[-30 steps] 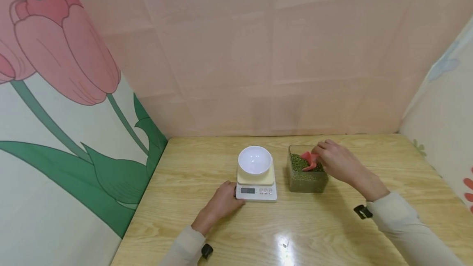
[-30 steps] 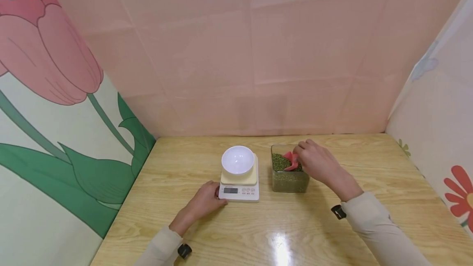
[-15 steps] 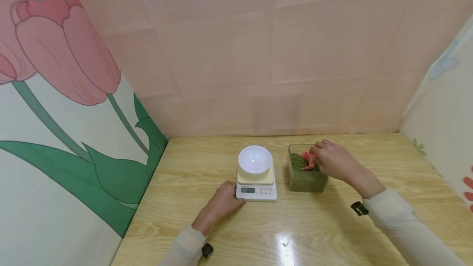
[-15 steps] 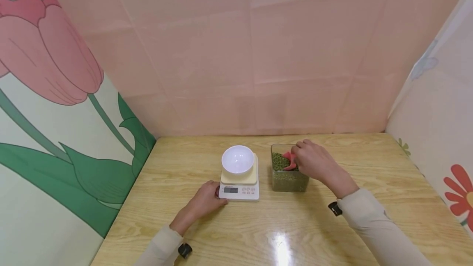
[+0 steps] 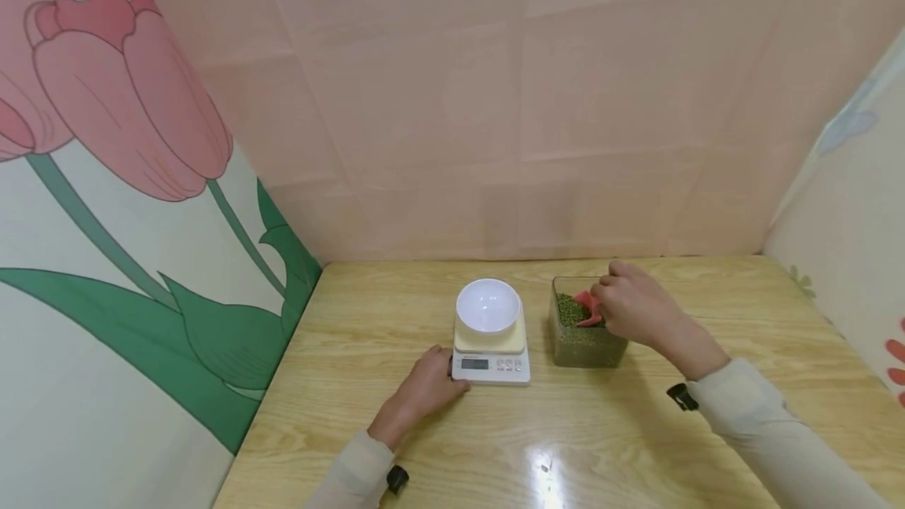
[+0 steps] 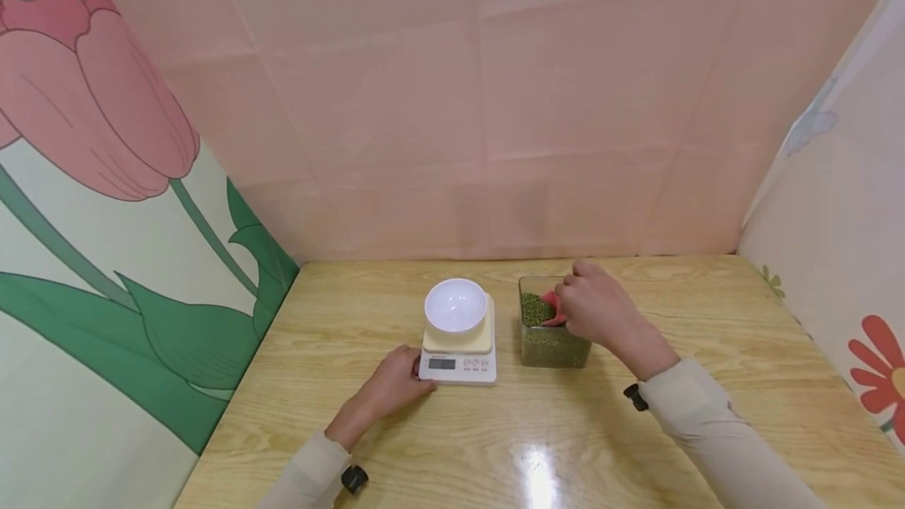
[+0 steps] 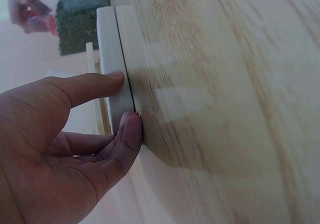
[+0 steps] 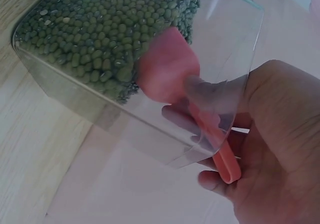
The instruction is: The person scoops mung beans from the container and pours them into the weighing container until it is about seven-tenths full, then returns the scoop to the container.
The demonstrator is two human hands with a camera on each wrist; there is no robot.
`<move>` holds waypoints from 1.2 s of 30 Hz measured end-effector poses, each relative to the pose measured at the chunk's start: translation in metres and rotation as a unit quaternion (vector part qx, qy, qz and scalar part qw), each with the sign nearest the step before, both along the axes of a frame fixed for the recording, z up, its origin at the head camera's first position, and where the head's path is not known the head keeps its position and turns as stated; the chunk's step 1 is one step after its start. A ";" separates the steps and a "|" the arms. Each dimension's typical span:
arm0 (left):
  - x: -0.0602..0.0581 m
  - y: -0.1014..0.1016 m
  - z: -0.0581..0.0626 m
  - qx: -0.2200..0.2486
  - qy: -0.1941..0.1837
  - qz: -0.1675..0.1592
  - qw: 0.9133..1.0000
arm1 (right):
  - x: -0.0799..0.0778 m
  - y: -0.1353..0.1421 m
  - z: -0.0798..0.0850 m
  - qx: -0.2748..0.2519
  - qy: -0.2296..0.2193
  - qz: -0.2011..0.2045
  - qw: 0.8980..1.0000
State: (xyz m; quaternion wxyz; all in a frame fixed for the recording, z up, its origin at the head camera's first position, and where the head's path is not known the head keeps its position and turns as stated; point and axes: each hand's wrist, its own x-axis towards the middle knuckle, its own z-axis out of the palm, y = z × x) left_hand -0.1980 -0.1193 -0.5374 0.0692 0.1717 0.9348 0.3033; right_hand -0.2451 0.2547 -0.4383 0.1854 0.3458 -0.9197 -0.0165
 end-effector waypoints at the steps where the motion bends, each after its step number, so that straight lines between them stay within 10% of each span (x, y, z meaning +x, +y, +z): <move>1: 0.000 0.000 0.000 0.000 0.000 0.000 1.000 | 0.001 -0.001 0.001 0.004 -0.006 -0.006 1.000; 36: -0.002 0.000 0.000 0.000 -0.005 0.001 1.000 | 0.005 0.011 -0.004 -0.042 -0.030 -0.004 0.999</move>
